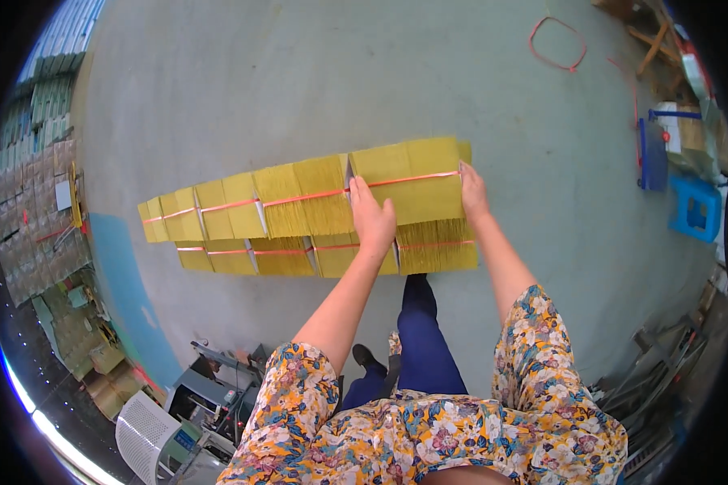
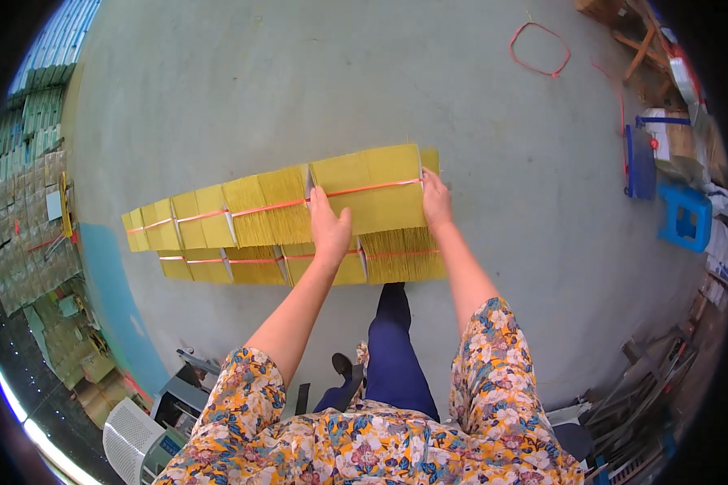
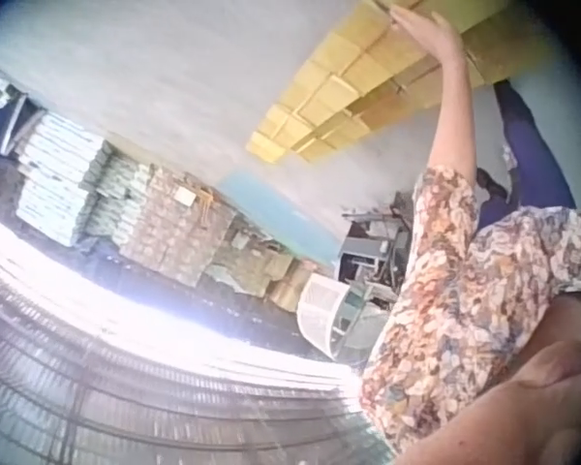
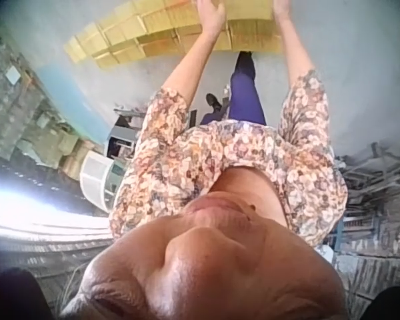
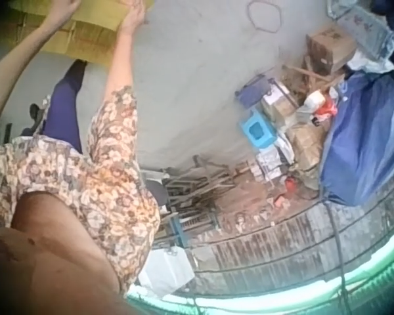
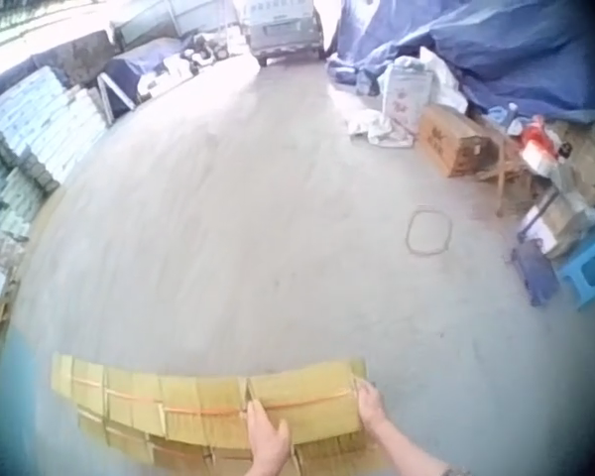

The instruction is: Gathering stacks of yellow paper, applying a protective sheet, and using a machine to apply a plastic band for bundling, then stacking the bundles.

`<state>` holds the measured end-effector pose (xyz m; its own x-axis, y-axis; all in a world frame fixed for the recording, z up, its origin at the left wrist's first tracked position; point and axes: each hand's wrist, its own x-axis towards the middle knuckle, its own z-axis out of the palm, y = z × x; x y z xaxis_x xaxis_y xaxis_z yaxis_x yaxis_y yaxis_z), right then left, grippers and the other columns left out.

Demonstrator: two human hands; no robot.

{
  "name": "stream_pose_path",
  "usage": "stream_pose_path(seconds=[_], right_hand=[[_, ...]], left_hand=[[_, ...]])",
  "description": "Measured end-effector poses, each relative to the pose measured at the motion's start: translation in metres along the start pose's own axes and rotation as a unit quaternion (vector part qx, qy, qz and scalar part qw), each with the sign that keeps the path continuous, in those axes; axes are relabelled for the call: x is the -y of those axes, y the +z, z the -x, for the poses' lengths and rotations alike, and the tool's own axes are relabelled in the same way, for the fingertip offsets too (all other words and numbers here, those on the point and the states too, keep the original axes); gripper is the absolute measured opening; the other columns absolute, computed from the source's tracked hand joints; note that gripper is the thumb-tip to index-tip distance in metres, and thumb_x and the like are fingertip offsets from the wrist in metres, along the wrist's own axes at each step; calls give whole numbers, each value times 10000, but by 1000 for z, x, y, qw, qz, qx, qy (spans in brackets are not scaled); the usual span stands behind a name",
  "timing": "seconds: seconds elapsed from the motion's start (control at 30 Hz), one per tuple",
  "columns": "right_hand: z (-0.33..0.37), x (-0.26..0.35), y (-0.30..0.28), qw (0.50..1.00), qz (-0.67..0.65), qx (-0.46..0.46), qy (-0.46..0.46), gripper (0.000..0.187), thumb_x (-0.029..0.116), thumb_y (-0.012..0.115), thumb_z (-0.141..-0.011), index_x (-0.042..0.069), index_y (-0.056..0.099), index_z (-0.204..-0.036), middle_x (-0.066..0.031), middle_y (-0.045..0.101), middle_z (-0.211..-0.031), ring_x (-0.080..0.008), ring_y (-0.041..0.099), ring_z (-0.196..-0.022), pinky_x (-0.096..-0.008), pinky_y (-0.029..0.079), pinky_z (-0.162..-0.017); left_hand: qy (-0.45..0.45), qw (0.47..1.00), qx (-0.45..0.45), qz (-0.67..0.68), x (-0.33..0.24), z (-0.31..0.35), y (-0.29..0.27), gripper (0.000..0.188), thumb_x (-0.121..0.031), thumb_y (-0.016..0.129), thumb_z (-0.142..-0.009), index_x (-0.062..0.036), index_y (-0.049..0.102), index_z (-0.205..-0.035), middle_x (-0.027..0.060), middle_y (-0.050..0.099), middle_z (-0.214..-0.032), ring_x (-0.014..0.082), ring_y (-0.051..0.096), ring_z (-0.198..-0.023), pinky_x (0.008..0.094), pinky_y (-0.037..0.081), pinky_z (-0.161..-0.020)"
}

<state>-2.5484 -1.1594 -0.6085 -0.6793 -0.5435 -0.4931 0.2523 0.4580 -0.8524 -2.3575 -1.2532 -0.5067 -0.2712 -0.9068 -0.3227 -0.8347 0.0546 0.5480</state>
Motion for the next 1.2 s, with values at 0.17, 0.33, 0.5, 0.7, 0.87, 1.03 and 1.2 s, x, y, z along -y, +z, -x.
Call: stream_pose_path(seconds=[0.17, 0.33, 0.5, 0.7, 0.87, 1.03, 1.2], right_hand=[[-4, 2, 4, 998, 57, 2, -14, 407, 291, 456, -980, 9, 591, -1239, -177, 637, -1205, -283, 587, -1138, -352, 427, -977], [39, 22, -5, 990, 130, 40, 36, 500, 363, 581, -922, -18, 579, -1247, -182, 617, -1243, -291, 585, -1135, -374, 448, -957], [107, -27, -76, 946, 323, -30, -21, 306, 223, 503, -907, -37, 615, -1021, -202, 651, -976, -288, 573, -858, -408, 456, -804], [147, -26, 30, 834, 471, 203, -201, 236, 189, 505, -874, -25, 605, -859, -187, 640, -838, -319, 598, -746, -449, 474, -654], [287, -7, 228, 552, 511, 474, -457, 231, 189, 514, -882, -19, 616, -876, -165, 655, -873, -292, 622, -759, -430, 490, -645], [507, -103, 348, 154, 472, 657, -567, 227, 189, 524, -891, -14, 628, -892, -142, 670, -908, -264, 647, -772, -411, 506, -635], [666, -224, 376, 152, 544, 768, -303, 249, 218, 539, -900, 1, 639, -969, -120, 678, -981, -253, 674, -816, -395, 531, -651]], left_hand=[[61, 997, 20, 38, 12, 11, -31, 729, -132, 613, -838, 107, 258, -1428, 297, 284, -1488, 383, 269, -1405, 406, 243, -1153], [33, 990, 105, 85, 69, 131, -94, 537, -233, 588, -854, 47, 462, -1296, 275, 527, -1289, 407, 485, -1232, 430, 390, -1045], [-151, 959, 152, 186, 182, 286, -144, 592, -429, 598, -872, -27, 541, -1302, 180, 634, -1188, 299, 612, -1096, 374, 472, -945], [-341, 841, -98, 408, 280, 487, -187, 532, -378, 607, -889, -3, 569, -1264, 120, 686, -1061, 195, 652, -934, 328, 511, -838], [-372, 726, -262, 516, 338, 647, -162, 457, -347, 613, -896, -4, 609, -1197, 68, 691, -970, 134, 632, -835, 306, 510, -782], [-435, 571, -459, 524, 359, 793, -143, 395, -338, 621, -888, -18, 645, -1118, 60, 685, -927, 139, 626, -817, 304, 506, -775], [-465, 496, -544, 491, 380, 897, -167, 426, -329, 617, -891, -1, 629, -1164, 123, 699, -1030, 187, 658, -920, 315, 507, -836]])
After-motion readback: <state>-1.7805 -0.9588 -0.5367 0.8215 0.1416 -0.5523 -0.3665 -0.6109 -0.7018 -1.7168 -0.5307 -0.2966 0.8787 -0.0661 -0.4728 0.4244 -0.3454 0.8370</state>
